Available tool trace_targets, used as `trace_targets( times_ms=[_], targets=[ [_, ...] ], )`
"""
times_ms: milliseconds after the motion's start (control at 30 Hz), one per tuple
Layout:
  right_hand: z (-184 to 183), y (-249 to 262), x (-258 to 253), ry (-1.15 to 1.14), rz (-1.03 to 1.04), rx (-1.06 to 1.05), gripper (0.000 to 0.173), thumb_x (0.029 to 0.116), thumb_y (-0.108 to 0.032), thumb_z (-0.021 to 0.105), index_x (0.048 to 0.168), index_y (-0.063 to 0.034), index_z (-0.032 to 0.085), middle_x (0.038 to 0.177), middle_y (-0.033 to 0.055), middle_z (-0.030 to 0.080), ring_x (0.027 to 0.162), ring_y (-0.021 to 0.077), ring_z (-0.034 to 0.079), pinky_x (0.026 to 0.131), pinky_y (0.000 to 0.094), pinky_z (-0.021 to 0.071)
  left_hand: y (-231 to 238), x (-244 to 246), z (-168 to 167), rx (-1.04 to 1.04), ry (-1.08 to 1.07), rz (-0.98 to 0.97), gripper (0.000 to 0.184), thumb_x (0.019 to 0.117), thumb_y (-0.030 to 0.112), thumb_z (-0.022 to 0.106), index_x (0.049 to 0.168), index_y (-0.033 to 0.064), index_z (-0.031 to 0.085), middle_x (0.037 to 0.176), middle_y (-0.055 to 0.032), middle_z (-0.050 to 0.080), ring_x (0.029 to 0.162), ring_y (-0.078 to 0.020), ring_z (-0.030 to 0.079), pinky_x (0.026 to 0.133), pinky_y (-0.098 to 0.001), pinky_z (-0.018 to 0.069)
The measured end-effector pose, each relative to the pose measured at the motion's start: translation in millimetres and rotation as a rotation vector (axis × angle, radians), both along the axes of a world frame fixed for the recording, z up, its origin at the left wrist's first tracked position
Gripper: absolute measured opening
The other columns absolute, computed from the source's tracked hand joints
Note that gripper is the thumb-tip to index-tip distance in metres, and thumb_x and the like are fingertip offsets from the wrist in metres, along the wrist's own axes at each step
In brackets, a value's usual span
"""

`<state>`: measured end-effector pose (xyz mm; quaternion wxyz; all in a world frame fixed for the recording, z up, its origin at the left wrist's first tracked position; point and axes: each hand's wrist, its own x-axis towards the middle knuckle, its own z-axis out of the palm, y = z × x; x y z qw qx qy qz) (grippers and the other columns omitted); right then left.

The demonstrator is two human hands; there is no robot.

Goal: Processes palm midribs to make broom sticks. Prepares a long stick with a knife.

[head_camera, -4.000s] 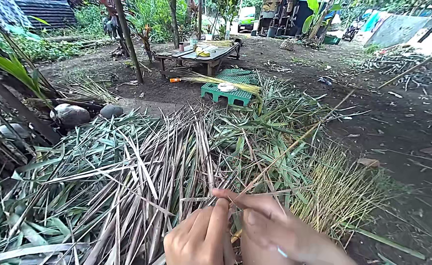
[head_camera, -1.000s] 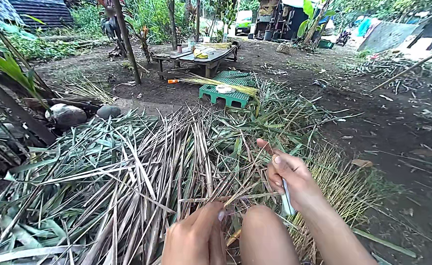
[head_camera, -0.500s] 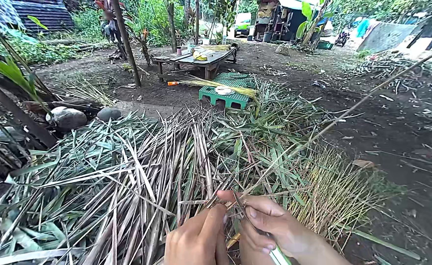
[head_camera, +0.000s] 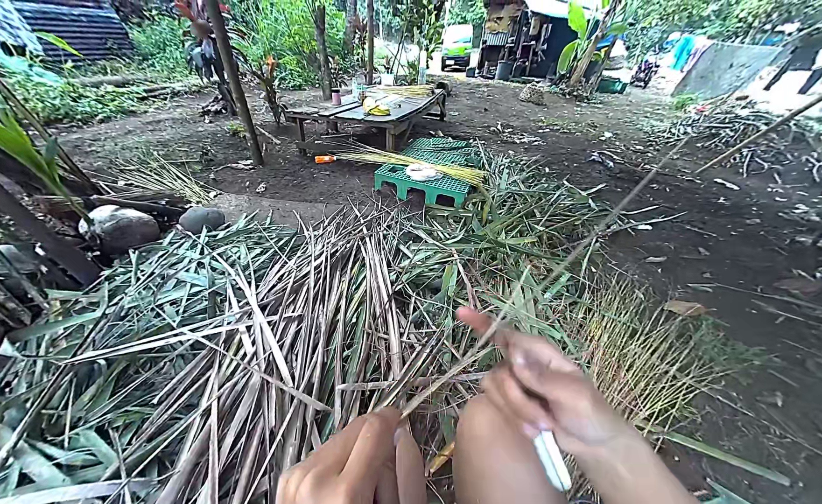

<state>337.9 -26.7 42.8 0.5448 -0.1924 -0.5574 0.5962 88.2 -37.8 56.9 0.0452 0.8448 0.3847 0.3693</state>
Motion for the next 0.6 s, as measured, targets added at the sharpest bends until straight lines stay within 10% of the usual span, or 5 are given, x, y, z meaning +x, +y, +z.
trace_targets(
  times_ms=[167,600],
  targets=[
    [-9.6,-9.2,-32.4,-0.084,0.154,0.059,0.046,0.1101,-0.032,0.044,0.148,-0.0053,0.049,0.059,-0.0149,0.044,0.049,-0.008,0.042,0.049,0.0102,0.0398,-4.6,12.6,0.6,0.046,-0.049,-0.019,0.023,0.1004,0.009,0.053,0.096,-0.0008,0.073,0.074,-0.0107,0.071,0.066,-0.0181,0.068,0.063,-0.029,0.054],
    [1.1,-0.2,11.0,0.096,-0.239,0.074,0.044,0.1054,-0.036,0.053,0.141,-0.0106,0.056,0.054,-0.0175,0.051,0.047,-0.0068,0.048,0.051,0.0131,0.0441,-4.9,-0.4,-2.9,0.153,-0.054,0.039,0.025,0.1011,0.01,0.052,0.095,-0.0007,0.074,0.072,-0.0118,0.07,0.063,-0.0188,0.066,0.058,-0.0274,0.0508]
  ],
)
